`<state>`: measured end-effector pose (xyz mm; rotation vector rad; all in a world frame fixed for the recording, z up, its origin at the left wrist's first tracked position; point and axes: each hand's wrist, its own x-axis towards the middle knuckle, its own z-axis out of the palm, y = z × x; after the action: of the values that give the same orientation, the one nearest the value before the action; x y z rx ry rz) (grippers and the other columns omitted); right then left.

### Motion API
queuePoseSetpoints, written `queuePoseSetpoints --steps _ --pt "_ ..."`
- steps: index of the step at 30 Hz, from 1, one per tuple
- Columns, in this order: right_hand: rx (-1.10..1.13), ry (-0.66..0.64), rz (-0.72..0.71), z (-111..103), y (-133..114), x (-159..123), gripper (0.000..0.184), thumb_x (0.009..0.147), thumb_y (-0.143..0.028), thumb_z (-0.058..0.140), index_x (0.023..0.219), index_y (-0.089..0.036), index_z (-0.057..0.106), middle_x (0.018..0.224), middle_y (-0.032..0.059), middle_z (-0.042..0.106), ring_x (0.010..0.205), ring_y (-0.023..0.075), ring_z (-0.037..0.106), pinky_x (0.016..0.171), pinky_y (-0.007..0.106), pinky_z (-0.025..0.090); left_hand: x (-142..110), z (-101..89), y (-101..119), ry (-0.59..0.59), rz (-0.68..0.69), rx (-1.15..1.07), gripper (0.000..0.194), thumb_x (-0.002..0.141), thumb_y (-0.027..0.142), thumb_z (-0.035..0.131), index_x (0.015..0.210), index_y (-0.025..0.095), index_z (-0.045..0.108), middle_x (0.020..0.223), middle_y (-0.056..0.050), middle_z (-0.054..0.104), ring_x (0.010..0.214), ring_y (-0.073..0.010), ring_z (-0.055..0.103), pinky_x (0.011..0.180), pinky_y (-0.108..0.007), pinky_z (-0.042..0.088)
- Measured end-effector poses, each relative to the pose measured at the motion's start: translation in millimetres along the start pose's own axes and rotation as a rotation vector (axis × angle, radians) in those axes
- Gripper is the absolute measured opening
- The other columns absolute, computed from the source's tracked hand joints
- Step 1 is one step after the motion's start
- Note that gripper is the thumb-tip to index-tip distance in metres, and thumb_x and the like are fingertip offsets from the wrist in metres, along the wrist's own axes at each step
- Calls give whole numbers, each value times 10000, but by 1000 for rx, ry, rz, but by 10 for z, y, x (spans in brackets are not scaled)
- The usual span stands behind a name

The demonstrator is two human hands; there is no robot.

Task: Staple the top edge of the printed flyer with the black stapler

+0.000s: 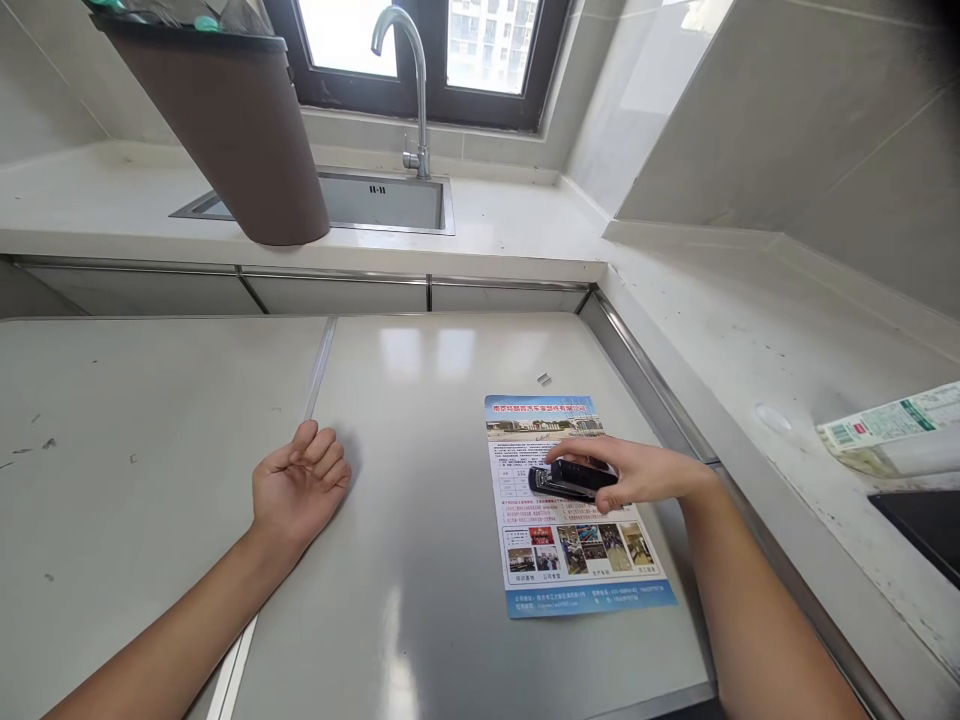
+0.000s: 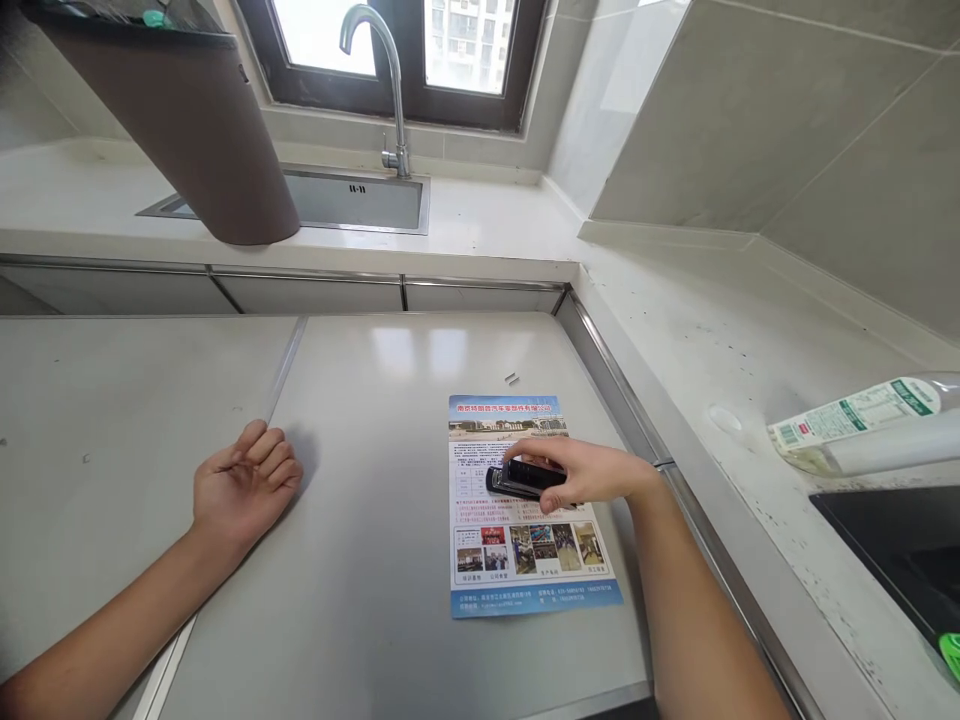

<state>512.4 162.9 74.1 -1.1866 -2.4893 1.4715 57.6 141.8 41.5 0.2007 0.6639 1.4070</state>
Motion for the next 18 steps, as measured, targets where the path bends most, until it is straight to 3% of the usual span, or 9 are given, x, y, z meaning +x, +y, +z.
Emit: queuePoseSetpoints --steps 2,4,6,8,12,18 --pt "34 141 -30 0 47 60 589 931 -659 600 1305 -206 639 976 48 658 877 215 601 782 320 481 1 6 -2 -2 -14 5 359 626 -10 528 675 212 250 584 51 249 450 -110 208 385 -257 263" --pt "31 431 -6 24 98 162 495 995 -614 523 1212 -194 671 908 43 635 833 203 586 768 325 480 2 4 -5 4 -17 6 358 631 -4 528 677 214 247 584 49 246 445 -109 219 380 -258 265" --pt "-28 722 22 64 162 284 410 1002 -558 550 1145 -195 678 989 66 646 902 220 607 826 355 502 3 -5 -6 4 -18 6 357 637 0 529 676 215 247 585 48 244 442 -107 230 378 -256 266" --pt "-129 858 -12 107 238 399 354 989 -514 592 1143 -208 678 1144 97 646 1052 253 619 949 411 504 5 -18 -4 -7 -23 12 358 640 1 532 674 215 247 586 48 241 442 -105 238 378 -255 266" --pt "-282 825 -80 173 387 550 366 1023 -463 537 1295 -235 627 1398 124 574 1326 279 534 1159 487 416 5 -26 -2 -23 -42 22 365 634 5 539 668 214 243 587 48 230 440 -105 244 376 -256 262" --pt "-434 738 65 216 563 611 589 1063 -514 424 1571 -219 375 1666 138 342 1564 280 285 1291 546 240 -2 -20 2 -17 -57 11 375 638 -6 539 661 210 234 590 48 210 437 -100 221 370 -246 252"
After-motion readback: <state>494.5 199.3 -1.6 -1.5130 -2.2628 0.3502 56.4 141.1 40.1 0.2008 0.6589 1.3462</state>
